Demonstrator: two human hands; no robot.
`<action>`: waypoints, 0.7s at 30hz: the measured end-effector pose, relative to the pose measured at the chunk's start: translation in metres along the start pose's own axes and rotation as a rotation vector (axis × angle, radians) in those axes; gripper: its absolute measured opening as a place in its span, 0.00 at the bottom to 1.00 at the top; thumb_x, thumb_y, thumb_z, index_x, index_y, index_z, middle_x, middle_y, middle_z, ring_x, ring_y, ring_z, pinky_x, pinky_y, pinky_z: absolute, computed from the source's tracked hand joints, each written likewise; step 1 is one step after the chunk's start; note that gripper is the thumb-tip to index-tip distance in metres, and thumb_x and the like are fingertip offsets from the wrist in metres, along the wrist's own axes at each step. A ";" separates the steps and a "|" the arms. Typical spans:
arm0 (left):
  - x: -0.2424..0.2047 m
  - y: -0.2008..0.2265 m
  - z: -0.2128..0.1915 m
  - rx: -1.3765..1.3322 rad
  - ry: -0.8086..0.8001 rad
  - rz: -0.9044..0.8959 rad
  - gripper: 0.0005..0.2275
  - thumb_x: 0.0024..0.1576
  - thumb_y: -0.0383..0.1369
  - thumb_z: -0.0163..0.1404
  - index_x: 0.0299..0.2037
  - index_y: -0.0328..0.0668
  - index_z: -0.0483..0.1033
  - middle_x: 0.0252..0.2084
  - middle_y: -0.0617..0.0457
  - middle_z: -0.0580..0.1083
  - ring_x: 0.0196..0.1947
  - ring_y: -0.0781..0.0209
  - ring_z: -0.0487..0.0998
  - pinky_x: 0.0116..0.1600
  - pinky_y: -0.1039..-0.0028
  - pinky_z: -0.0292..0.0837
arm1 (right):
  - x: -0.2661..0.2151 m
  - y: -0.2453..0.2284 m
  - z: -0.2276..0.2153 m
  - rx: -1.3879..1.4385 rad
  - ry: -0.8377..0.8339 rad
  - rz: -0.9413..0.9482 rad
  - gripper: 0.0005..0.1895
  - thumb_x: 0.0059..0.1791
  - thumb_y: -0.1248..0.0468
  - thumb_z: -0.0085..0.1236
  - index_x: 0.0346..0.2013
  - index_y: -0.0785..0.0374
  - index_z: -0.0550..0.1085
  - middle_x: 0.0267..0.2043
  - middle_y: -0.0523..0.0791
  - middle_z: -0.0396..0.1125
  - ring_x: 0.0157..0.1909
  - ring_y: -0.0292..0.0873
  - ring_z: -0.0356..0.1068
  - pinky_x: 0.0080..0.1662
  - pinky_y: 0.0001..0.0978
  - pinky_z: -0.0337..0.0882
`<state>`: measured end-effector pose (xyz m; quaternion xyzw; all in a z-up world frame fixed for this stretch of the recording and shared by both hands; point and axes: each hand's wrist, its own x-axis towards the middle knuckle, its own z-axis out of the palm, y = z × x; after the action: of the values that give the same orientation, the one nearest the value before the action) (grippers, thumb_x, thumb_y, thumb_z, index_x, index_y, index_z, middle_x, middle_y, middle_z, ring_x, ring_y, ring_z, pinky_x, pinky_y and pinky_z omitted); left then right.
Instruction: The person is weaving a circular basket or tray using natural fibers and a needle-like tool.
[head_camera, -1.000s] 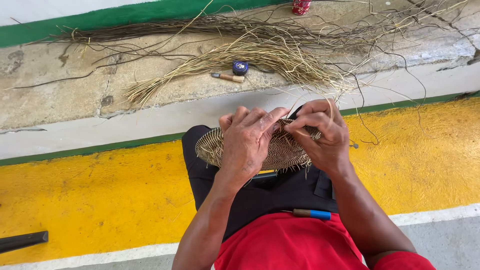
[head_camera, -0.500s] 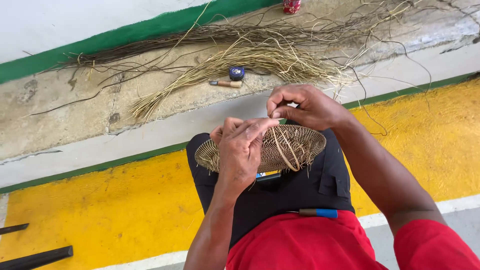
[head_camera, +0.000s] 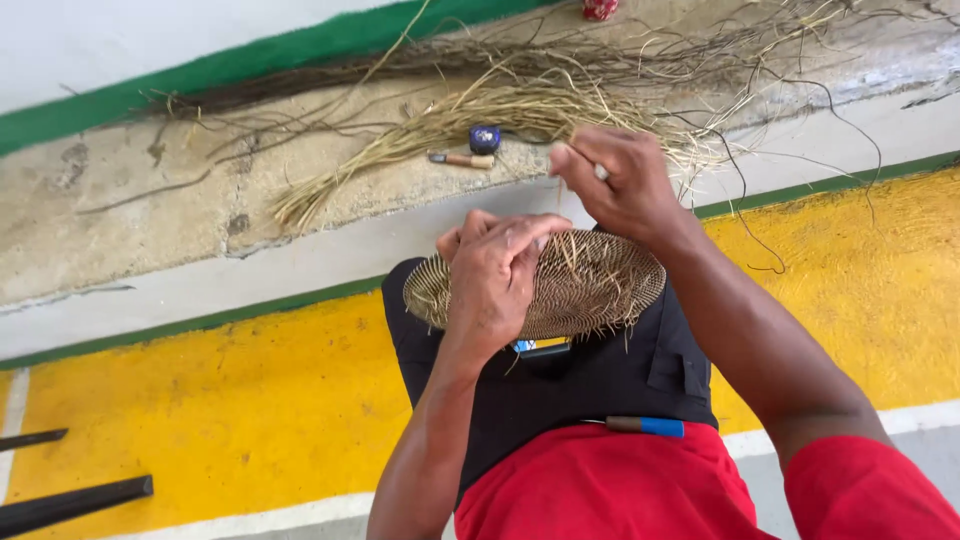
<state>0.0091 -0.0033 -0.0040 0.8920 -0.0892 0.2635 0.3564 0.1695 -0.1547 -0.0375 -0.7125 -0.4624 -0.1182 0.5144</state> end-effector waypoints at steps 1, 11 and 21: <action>-0.002 0.002 0.001 0.015 0.003 -0.009 0.09 0.61 0.30 0.55 0.48 0.59 0.82 0.43 0.68 0.81 0.39 0.66 0.70 0.57 0.70 0.55 | 0.007 0.032 0.006 -0.143 0.093 -0.009 0.18 0.60 0.63 0.53 0.25 0.64 0.68 0.23 0.42 0.64 0.24 0.36 0.63 0.27 0.33 0.63; -0.002 -0.017 0.007 0.077 -0.013 -0.125 0.07 0.62 0.35 0.55 0.47 0.59 0.84 0.28 0.64 0.75 0.37 0.66 0.70 0.59 0.68 0.54 | 0.078 0.073 0.013 -0.570 0.341 -0.189 0.22 0.59 0.61 0.59 0.23 0.65 0.66 0.21 0.45 0.61 0.23 0.39 0.59 0.28 0.35 0.62; 0.005 -0.008 0.000 0.044 -0.018 -0.069 0.09 0.62 0.36 0.53 0.50 0.52 0.82 0.39 0.64 0.78 0.42 0.63 0.70 0.53 0.67 0.53 | -0.009 -0.101 -0.033 0.859 0.195 -0.078 0.02 0.56 0.69 0.55 0.44 0.64 0.73 0.42 0.46 0.71 0.42 0.38 0.76 0.42 0.28 0.78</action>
<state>0.0165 0.0028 -0.0058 0.9045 -0.0557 0.2449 0.3446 0.0955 -0.1830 0.0345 -0.4014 -0.4453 -0.0013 0.8003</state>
